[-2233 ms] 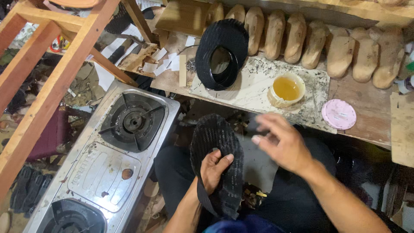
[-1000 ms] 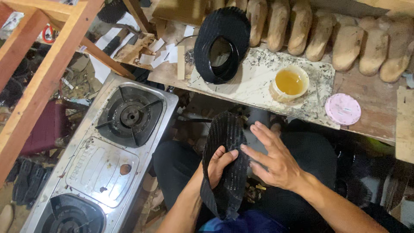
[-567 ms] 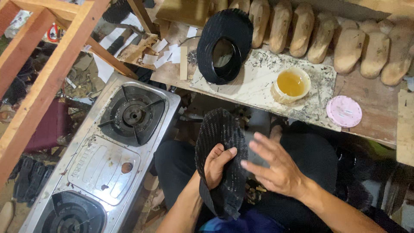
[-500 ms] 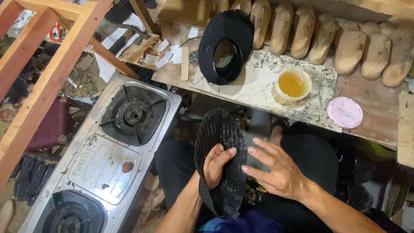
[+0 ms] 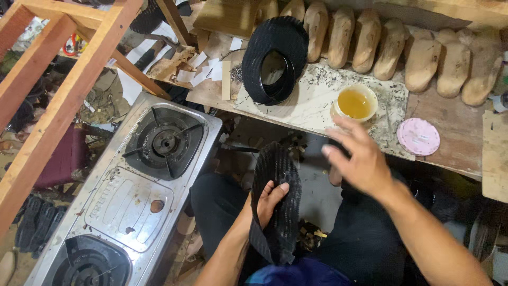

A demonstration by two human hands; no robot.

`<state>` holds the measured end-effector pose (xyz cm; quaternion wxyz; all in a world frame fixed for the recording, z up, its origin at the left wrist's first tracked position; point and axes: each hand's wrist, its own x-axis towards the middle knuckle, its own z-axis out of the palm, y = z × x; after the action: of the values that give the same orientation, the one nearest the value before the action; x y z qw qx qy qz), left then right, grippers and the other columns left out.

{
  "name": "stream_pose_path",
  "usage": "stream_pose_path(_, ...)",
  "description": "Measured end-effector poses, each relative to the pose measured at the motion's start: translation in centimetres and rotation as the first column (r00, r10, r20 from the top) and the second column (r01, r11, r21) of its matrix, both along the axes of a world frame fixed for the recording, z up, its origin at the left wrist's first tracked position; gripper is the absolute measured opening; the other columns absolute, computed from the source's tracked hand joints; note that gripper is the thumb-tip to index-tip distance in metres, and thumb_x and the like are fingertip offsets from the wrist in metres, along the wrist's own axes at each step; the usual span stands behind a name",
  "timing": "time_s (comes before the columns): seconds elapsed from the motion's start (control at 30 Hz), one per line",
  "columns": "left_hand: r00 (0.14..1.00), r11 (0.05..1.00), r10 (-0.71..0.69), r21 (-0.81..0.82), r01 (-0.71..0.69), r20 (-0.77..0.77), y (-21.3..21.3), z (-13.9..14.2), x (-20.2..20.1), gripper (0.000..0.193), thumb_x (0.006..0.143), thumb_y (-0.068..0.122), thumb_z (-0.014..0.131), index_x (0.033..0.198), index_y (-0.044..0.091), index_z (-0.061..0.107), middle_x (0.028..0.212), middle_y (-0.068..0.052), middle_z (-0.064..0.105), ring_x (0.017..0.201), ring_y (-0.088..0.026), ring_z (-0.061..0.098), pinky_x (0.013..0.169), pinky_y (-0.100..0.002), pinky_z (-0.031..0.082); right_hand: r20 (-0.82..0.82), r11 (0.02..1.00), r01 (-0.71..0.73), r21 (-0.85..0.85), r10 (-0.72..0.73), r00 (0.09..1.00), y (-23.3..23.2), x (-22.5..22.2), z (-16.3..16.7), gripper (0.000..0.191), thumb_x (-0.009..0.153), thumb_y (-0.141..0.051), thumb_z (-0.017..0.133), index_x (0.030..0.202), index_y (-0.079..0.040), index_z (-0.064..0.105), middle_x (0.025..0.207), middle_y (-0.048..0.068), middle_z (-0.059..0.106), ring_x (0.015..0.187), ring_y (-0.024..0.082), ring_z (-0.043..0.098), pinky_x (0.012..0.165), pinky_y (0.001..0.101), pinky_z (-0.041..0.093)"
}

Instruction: The person sits on the floor of a shoe workshop and applies glue by hand to a black fabric shoe upper, dipping their fingers into a cup of yellow adhesive and rubbing it along the edge of the shoe part, turning the part to coat different sections.

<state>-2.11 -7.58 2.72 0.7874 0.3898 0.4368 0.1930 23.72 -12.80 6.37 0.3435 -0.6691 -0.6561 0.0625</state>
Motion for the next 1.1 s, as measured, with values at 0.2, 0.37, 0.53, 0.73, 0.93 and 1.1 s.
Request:
stream_pose_path(0.2,0.999,0.999,-0.033,-0.022,0.033,-0.027,-0.4,-0.1,-0.6,0.034,0.091,0.027,0.071,0.111,0.0,0.065,0.098,-0.002,0.073,0.087,-0.01,0.065,0.073,-0.025,0.053,0.29,0.97,0.242,-0.024,-0.225,0.93,4.2,5.2,-1.2,0.05,0.085,-0.04,0.077,0.122,-0.007,0.074,0.161,0.02,0.045,0.149,0.042,0.039,0.12,0.0517,0.035)
stream_pose_path(0.37,0.997,0.998,-0.058,-0.026,0.059,0.048,0.0,-1.0,-1.2,0.034,0.093,0.027,0.07,0.103,-0.005,0.066,0.09,-0.005,0.068,0.078,-0.013,0.061,0.066,-0.029,0.05,0.394,0.958,0.236,-0.164,-0.156,0.906,5.0,6.5,-1.5,0.059,0.075,-0.052,0.081,0.114,-0.008,0.079,0.162,0.02,0.037,0.148,0.047,0.026,0.11,0.0622,0.026)
stream_pose_path(0.53,1.0,0.998,-0.008,-0.054,0.01,0.029,0.4,-1.9,-1.6,0.028,0.094,0.027,0.07,0.101,-0.001,0.068,0.087,-0.004,0.066,0.074,-0.011,0.061,0.062,-0.027,0.051,0.356,0.969,0.246,0.029,-0.24,0.903,4.2,6.5,-2.2,0.043,0.089,-0.042,0.076,0.112,-0.007,0.078,0.164,0.023,0.044,0.153,0.047,0.033,0.121,0.0555,0.032)
stream_pose_path(0.73,0.994,0.976,0.08,-0.208,-0.063,0.076,0.9,-3.0,-0.1,0.021,0.093,0.023,0.07,0.099,0.004,0.067,0.09,-0.003,0.07,0.077,-0.012,0.065,0.064,-0.028,0.055,0.117,0.986,0.14,0.091,-0.151,0.982,1.6,3.0,-0.8,0.015,0.09,-0.021,0.079,0.091,-0.007,0.076,0.146,0.015,0.062,0.15,0.039,0.047,0.128,0.0492,0.036)
stream_pose_path(0.93,0.966,0.976,0.071,-0.216,-0.016,0.249,1.0,-3.6,0.8,0.019,0.097,0.021,0.067,0.106,0.005,0.069,0.095,-0.005,0.073,0.079,-0.013,0.069,0.068,-0.027,0.058,-0.197,0.969,-0.232,0.082,0.244,0.95,-2.4,-4.4,-0.8,0.042,0.076,-0.013,0.077,0.117,-0.003,0.071,0.154,0.022,0.044,0.145,0.038,0.044,0.119,0.0478,0.037)
stream_pose_path(1.1,0.944,0.979,0.016,-0.197,0.052,0.331,1.0,-3.7,1.1,0.021,0.1,0.021,0.063,0.109,0.004,0.07,0.098,-0.006,0.074,0.08,-0.013,0.07,0.068,-0.027,0.057,-0.309,0.931,-0.354,0.092,0.365,0.878,-4.0,-6.3,-2.5,0.058,0.079,-0.009,0.076,0.135,-0.003,0.06,0.164,0.026,0.026,0.151,0.042,0.034,0.117,0.0486,0.039)
